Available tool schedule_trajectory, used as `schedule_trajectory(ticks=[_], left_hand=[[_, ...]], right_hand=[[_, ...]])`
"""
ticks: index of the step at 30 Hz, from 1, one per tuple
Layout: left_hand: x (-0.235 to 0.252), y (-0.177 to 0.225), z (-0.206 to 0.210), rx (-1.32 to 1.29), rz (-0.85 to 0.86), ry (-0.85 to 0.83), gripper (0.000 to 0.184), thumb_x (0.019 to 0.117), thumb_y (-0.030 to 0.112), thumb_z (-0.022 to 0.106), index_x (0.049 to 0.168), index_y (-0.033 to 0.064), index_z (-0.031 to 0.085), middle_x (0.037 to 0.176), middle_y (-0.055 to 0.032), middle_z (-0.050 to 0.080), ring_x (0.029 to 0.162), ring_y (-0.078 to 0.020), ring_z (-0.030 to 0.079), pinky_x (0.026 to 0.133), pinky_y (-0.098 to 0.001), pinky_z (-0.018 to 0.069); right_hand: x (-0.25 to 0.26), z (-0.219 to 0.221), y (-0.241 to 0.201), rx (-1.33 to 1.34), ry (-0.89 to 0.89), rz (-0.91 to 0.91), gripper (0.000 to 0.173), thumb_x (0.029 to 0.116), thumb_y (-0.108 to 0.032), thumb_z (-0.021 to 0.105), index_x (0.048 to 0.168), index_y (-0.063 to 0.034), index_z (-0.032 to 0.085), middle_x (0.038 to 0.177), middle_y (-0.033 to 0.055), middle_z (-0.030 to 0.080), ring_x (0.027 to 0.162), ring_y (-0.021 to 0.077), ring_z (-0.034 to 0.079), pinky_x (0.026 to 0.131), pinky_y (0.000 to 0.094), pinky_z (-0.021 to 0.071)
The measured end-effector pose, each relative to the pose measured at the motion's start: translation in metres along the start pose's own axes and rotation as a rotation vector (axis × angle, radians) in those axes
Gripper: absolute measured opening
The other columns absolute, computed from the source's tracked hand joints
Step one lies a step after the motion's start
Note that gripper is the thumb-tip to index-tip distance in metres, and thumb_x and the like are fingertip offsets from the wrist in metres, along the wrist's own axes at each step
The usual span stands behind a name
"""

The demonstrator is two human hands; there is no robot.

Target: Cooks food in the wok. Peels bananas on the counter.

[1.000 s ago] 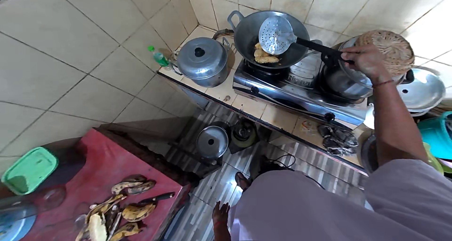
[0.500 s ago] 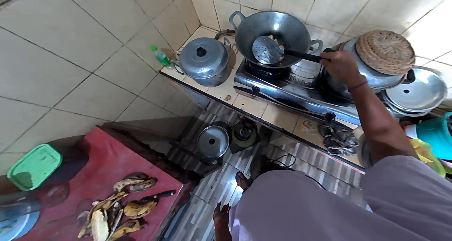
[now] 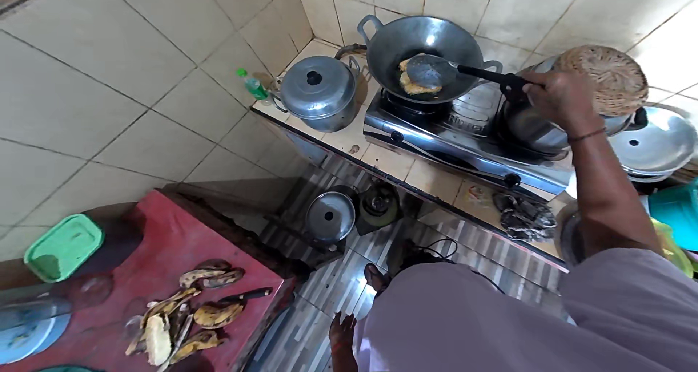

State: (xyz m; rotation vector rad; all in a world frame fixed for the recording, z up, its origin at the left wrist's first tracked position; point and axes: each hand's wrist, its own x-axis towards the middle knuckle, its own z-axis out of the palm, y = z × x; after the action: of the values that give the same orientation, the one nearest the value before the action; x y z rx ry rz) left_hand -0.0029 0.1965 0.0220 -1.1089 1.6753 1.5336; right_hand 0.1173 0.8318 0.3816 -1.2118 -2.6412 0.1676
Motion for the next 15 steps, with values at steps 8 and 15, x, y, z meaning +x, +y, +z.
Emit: schedule_trajectory(ticks=[8, 15], left_hand=[[0.007, -0.004, 0.001, 0.037, 0.001, -0.004, 0.047, 0.1117, 0.027, 0.034, 0.151, 0.0011, 0.033, 0.136, -0.0248, 0.048, 0.097, -0.0252, 0.056, 0.085, -0.0402, 0.0494], [0.008, -0.003, 0.003, 0.000, -0.011, -0.003, 0.048, 0.1116, 0.026, 0.034, 0.153, 0.0018, 0.030, 0.146, -0.0268, 0.042, 0.110, -0.0304, 0.055, 0.093, -0.0447, 0.0473]], right_hand=[[-0.001, 0.014, 0.008, -0.085, 0.036, -0.038, 0.032, 0.1060, -0.016, 0.052, 0.129, -0.0031, 0.069, 0.111, 0.0368, 0.068, 0.104, 0.0611, 0.064, 0.083, 0.0791, 0.0431], [0.000, 0.005, -0.001, -0.060, 0.062, 0.031, 0.035, 0.1077, -0.021, 0.048, 0.135, -0.0067, 0.066, 0.115, 0.0367, 0.066, 0.107, 0.0614, 0.062, 0.085, 0.0782, 0.0432]])
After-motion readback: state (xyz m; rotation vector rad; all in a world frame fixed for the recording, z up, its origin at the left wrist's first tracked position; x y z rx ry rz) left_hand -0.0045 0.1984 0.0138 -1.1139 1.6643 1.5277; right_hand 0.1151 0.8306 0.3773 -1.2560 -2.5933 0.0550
